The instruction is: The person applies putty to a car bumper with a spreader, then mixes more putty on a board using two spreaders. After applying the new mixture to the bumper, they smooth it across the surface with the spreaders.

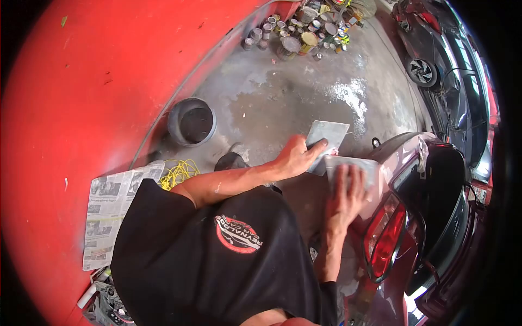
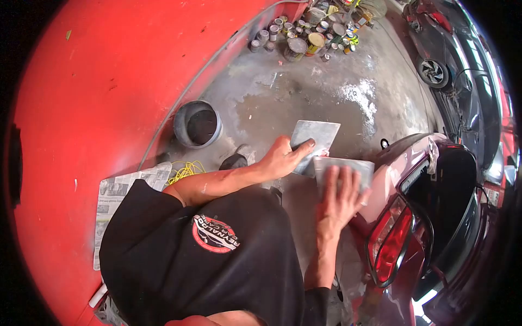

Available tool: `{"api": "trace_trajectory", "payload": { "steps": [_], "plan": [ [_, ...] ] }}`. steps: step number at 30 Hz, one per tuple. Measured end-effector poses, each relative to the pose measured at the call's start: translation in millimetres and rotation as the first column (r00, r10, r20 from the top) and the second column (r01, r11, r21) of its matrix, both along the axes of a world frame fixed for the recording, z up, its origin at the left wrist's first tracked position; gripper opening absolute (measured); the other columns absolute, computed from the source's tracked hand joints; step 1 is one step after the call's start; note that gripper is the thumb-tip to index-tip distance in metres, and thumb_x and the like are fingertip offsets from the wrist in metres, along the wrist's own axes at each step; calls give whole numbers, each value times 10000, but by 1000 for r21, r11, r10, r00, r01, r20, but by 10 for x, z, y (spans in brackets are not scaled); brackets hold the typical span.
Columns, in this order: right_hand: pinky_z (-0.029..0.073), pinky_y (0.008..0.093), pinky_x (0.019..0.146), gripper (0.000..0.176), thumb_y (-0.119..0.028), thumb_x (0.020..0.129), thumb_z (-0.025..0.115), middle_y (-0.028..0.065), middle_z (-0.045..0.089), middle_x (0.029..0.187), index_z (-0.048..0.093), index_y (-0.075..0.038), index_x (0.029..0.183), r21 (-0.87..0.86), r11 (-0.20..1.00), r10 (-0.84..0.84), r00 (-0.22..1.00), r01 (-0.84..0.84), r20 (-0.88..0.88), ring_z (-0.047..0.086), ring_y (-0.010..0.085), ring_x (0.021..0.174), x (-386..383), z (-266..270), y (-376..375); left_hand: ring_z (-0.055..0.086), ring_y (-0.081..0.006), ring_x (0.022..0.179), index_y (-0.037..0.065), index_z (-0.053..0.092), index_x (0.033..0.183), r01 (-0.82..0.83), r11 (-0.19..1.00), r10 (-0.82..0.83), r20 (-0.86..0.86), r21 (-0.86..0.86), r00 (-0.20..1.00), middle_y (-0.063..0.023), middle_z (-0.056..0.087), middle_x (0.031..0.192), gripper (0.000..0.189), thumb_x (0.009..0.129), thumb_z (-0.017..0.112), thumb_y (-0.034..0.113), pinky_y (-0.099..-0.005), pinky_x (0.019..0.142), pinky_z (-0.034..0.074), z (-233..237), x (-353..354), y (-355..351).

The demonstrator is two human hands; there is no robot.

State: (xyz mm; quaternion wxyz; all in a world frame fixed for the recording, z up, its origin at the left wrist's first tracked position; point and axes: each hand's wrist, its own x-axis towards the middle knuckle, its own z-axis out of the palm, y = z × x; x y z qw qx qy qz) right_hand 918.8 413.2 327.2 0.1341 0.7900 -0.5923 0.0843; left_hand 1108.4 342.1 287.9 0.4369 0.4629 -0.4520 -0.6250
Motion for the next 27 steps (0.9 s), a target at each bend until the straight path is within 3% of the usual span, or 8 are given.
{"api": "trace_trajectory", "payload": {
  "steps": [2,5,9,11,13,16,21,27],
  "plan": [
    [202,620,1157,681,73,789,530,137,511,1433,512,-138,1436,-117,988,-83,989,98,120,469,342,1353,73,196,-36,531,-63,733,-43,713,973,4,1000,-3,-223,7,975,-33,686,793,382,1001,600,321,-305,646,480,-173,-63,-48],
    [211,614,1156,628,67,802,501,140,527,1422,548,-106,1403,82,997,0,994,-9,110,489,342,1336,188,-121,-120,543,-66,750,-34,705,1041,201,971,-215,101,129,971,-40,695,827,357,1005,592,303,-303,670,486,-91,90,-166],
    [320,564,1124,487,28,878,487,169,549,1384,607,-56,1343,6,998,49,916,-56,399,536,353,1285,237,176,-160,501,-52,683,-11,697,953,-64,996,57,-109,-68,992,6,620,749,346,1009,581,310,-297,573,428,-339,-8,-232],
    [432,409,1067,438,50,939,422,229,553,1347,600,-6,1335,19,999,5,505,-42,863,549,366,1258,402,181,-262,438,-30,589,21,677,813,60,980,-25,-185,191,982,57,529,655,354,984,615,324,-280,484,349,-99,167,-295],
    [429,434,1073,526,100,885,438,218,535,1364,550,-20,1385,105,978,30,626,-178,779,531,385,1266,319,-132,-341,413,-31,535,48,639,688,137,933,-60,-230,334,971,77,460,565,402,955,653,348,-292,445,310,53,241,-349],
    [410,463,1088,717,145,729,487,199,501,1387,490,-41,1422,142,990,-5,986,-19,165,488,407,1272,51,-261,-320,648,-81,703,-55,686,1034,35,958,147,-594,284,791,-47,704,882,339,967,659,277,-263,595,538,-45,146,-410],
    [353,568,1091,684,47,746,523,175,515,1380,520,-112,1410,46,999,-18,969,7,247,473,405,1293,29,143,-402,568,-85,668,-49,722,886,99,995,-99,18,1,995,-42,696,765,410,978,643,342,-313,568,465,86,252,-458],
    [371,568,1069,550,-145,814,631,96,550,1353,559,-140,1360,182,957,190,963,-225,193,508,331,1265,292,24,-279,501,-79,620,-48,691,817,14,998,-9,71,-63,997,5,611,643,453,1005,594,352,-341,550,430,-51,97,-451]
  ]
}}
